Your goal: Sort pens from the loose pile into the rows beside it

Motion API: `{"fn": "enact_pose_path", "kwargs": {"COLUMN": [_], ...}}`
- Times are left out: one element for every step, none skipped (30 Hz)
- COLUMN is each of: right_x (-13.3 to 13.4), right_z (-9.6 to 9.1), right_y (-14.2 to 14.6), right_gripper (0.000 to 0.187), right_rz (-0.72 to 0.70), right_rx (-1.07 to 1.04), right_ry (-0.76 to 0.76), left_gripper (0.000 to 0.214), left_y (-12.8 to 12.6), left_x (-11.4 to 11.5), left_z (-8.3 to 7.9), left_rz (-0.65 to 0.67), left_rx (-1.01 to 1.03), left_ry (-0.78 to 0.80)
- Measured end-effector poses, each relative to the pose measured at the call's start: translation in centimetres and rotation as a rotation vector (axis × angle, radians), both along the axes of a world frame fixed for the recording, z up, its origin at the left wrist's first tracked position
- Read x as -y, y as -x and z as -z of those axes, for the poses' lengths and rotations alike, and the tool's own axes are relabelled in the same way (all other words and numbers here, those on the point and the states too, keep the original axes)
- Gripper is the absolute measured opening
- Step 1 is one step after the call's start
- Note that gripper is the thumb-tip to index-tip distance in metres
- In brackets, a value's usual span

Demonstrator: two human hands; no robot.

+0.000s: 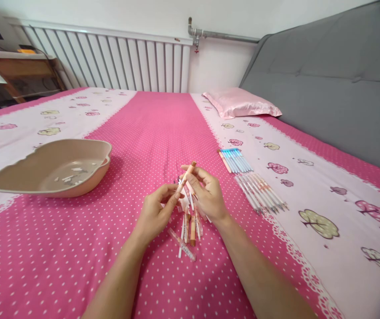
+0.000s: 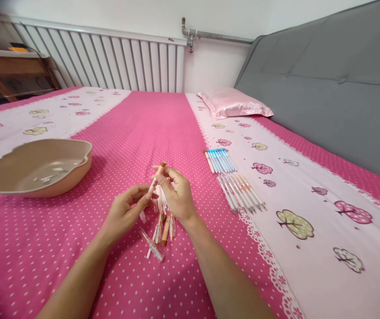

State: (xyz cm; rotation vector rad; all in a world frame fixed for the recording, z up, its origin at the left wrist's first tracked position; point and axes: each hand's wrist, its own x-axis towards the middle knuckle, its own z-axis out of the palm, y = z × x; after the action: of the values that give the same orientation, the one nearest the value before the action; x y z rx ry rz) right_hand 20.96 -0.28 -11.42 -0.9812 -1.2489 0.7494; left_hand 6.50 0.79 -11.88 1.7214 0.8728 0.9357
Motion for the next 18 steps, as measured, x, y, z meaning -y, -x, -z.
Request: {"fn": "enact_pose_path", "kwargs": {"right_x": [0.02,0.04,0.06,0.07,0.07,0.06,0.04,0.01,-0.02,-0.06,-0.11,-0.14,-0.18,-0.2,-0.21,-0.21,-0.19,-0.16], "right_z": [-0.02,-0.04,-0.07,-0.09,-0.1,-0.09,-0.07,-0.03,0.01,0.07,0.13,0.2,0.26,0.31,0.34,0.36,0.35,0.32], "right_y": [0.0,0.0,0.0,0.01,0.01,0.02,0.03,0.04,0.06,0.07,0.07,0.08,0.07,0.07,0.05,0.04,0.02,-0.01], "right_gripper": [0.026,0.026,0.027,0.027,0.027,0.028,0.028,0.029,0.029,0.03,0.03,0.03,0.031,0.032,0.033,0.034,0.034,0.034], "right_rz": [-0.003,-0.008,-0.012,-0.018,-0.027,-0.038,-0.051,-0.065,-0.08,-0.094,-0.109,-0.123,-0.138,-0.151,-0.163,-0.175,-0.188,-0.2], "right_rx": [-0.004,-0.006,-0.01,-0.018,-0.03,-0.048,-0.07,-0.093,-0.114,-0.132,-0.148,-0.163,-0.176,-0.187,-0.199,-0.21,-0.219,-0.23], "right_ry": [0.005,0.011,0.018,0.025,0.032,0.04,0.047,0.053,0.058,0.063,0.066,0.07,0.076,0.085,0.096,0.107,0.121,0.133], "left_gripper": [0.024,0.024,0.024,0.024,0.024,0.024,0.025,0.025,0.025,0.025,0.025,0.026,0.025,0.025,0.025,0.025,0.024,0.024], "left_y": [0.02,0.03,0.05,0.06,0.06,0.05,0.04,0.03,0.03,0.03,0.03,0.03,0.03,0.03,0.02,0.02,0.01,0.01], "left_x": [0.04,0.08,0.11,0.12,0.12,0.09,0.06,0.02,-0.02,-0.04,-0.05,-0.04,-0.02,0.01,0.06,0.11,0.15,0.19], "left_z": [-0.03,-0.05,-0.06,-0.06,-0.06,-0.04,-0.02,0.01,0.03,0.04,0.04,0.03,-0.01,-0.08,-0.17,-0.28,-0.4,-0.53], "left_rz": [0.002,0.002,0.001,-0.001,-0.002,-0.003,-0.004,-0.002,-0.001,0.001,0.004,0.008,0.015,0.02,0.025,0.029,0.034,0.04], "left_rx": [0.001,0.004,0.008,0.015,0.023,0.033,0.043,0.048,0.052,0.054,0.058,0.066,0.076,0.086,0.093,0.101,0.107,0.112], "left_ry": [0.005,0.011,0.018,0.024,0.03,0.035,0.041,0.047,0.053,0.059,0.065,0.07,0.074,0.078,0.084,0.093,0.104,0.118]}}
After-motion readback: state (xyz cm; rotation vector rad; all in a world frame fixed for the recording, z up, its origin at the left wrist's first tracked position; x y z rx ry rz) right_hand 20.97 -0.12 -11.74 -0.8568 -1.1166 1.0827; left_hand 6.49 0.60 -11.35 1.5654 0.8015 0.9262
